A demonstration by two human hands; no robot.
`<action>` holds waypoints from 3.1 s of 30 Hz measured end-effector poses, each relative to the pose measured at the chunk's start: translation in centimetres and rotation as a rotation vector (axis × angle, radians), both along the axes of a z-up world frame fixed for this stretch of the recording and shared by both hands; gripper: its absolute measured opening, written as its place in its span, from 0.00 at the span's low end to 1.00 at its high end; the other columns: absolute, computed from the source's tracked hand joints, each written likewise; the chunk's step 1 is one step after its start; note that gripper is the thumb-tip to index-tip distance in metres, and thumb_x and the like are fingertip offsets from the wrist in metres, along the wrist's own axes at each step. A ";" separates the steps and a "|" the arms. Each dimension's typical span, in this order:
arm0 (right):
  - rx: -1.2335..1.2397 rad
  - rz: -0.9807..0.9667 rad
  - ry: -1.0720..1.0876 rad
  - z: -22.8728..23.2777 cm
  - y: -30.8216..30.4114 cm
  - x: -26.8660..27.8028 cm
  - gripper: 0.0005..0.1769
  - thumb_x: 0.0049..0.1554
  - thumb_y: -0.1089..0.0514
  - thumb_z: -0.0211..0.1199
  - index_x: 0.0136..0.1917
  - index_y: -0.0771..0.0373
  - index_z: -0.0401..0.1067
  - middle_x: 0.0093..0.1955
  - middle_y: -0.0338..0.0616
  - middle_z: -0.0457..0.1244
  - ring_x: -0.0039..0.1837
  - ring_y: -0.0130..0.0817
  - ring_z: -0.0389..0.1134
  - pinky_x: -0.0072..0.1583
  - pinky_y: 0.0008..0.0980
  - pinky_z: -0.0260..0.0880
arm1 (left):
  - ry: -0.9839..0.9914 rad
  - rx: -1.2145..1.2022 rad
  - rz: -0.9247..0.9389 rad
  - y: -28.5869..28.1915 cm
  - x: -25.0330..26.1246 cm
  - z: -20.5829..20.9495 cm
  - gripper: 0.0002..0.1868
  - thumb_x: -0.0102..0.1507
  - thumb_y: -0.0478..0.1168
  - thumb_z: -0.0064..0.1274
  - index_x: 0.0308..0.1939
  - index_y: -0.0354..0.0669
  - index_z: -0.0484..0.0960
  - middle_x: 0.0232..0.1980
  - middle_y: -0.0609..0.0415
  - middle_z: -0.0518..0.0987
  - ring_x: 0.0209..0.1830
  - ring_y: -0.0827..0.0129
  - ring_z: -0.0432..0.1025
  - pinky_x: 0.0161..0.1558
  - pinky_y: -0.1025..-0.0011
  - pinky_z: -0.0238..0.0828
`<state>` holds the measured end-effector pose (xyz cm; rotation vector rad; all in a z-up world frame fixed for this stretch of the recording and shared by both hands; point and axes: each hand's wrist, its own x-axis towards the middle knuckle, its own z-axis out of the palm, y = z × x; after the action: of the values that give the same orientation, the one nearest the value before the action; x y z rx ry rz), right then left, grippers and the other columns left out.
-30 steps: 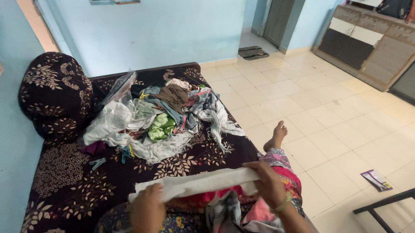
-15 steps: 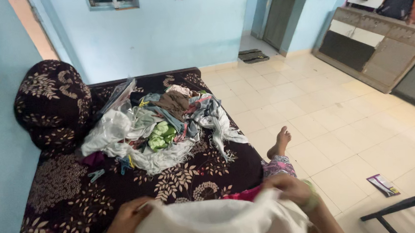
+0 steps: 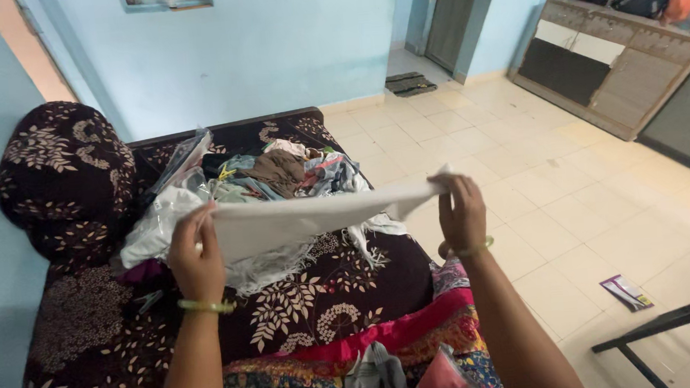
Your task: The person folds a variety of garments including a white top, a small white cloth, a patterned top, and a grey and pink piece of fabric by hand on a bed.
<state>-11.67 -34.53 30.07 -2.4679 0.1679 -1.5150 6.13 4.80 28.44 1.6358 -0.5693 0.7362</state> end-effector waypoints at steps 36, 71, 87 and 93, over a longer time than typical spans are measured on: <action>0.317 0.173 1.401 -27.7 -0.8 2.4 0.28 0.56 0.46 0.69 0.65 0.60 0.71 0.68 0.50 0.64 0.62 0.46 0.70 0.66 0.36 0.69 | 0.946 1.405 0.182 -0.8 3.3 -33.3 0.22 0.65 0.46 0.52 0.62 0.46 0.75 0.68 0.49 0.72 0.67 0.51 0.69 0.63 0.58 0.72; -0.020 -0.562 1.214 -32.7 -0.2 11.1 0.42 0.67 0.34 0.32 0.84 0.56 0.30 0.88 0.45 0.26 0.87 0.38 0.25 0.81 0.51 0.23 | 1.037 1.573 -0.186 -4.4 3.5 -32.4 0.61 0.56 0.53 0.70 0.82 0.69 0.41 0.87 0.58 0.34 0.83 0.34 0.36 0.74 0.49 0.57; 0.013 0.253 1.148 -31.6 11.8 11.6 0.48 0.63 0.36 0.49 0.83 0.68 0.41 0.86 0.55 0.39 0.86 0.49 0.35 0.81 0.47 0.32 | 0.962 1.624 -0.162 -4.3 3.3 -32.7 0.64 0.53 0.50 0.73 0.82 0.70 0.42 0.87 0.55 0.35 0.83 0.36 0.40 0.76 0.51 0.55; 0.119 -0.190 1.258 -33.6 0.8 9.7 0.48 0.64 0.31 0.39 0.84 0.61 0.31 0.87 0.45 0.27 0.86 0.39 0.24 0.80 0.44 0.24 | 0.918 1.605 -0.139 -4.0 3.4 -33.3 0.57 0.59 0.48 0.66 0.82 0.70 0.41 0.86 0.55 0.33 0.82 0.35 0.40 0.75 0.50 0.52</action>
<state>-1.96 -33.73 -3.55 -2.9315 0.6650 0.2181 9.55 0.78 -4.88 2.9852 -0.5545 -0.9314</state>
